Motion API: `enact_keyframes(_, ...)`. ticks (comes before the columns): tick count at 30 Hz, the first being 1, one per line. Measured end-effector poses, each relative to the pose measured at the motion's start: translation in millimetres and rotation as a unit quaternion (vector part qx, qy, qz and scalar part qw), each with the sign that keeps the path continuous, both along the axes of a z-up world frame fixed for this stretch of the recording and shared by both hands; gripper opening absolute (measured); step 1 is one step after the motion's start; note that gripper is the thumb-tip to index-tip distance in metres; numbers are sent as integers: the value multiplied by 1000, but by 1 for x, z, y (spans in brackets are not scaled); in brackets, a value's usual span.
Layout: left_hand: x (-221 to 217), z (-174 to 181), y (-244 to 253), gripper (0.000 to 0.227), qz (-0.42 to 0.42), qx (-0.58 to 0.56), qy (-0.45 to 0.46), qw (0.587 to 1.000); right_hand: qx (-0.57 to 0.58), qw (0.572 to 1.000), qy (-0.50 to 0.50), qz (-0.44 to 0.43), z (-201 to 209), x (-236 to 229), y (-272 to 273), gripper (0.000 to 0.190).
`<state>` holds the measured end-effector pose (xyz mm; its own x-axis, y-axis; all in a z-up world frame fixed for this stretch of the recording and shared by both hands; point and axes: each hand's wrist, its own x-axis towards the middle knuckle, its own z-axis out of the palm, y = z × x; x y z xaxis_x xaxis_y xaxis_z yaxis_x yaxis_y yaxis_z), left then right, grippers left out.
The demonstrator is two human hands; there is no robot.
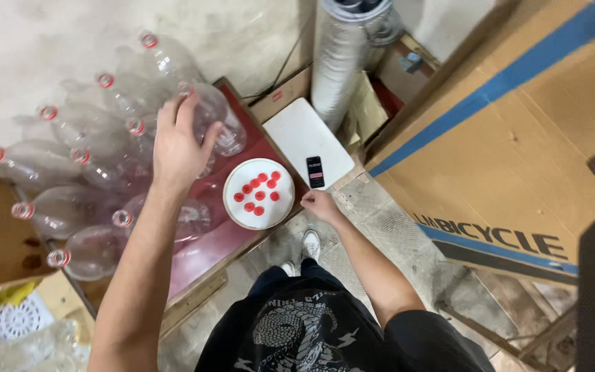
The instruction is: The person unscrews red caps from several large clear plastic bottles and places the caps on a white plate. Then the person moves to another set of bottles and screws the red caps onto them one by one.
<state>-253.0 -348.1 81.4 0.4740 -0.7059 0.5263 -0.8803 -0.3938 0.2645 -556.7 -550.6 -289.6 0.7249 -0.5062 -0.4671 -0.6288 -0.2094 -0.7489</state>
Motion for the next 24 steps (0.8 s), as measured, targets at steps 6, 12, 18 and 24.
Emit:
enact_keyframes(6, -78, -52, -10, 41, -152, -24, 250, 956, 172, 922, -30, -346, -56, -174, 7, 34)
enact_keyframes(12, -181, -191, -14, 32, -189, 112, 498, 839, 196, 809, -2, -555, -29, -364, 117, 35)
enact_keyframes(18, -319, -261, 1, 35, -222, 228, 618, 719, 213, 691, -33, -690, -27, -488, 239, 31)
enact_keyframes(24, -434, -287, -18, 35, -257, 314, 556, 725, 202, 577, -94, -786, -61, -589, 288, 20)
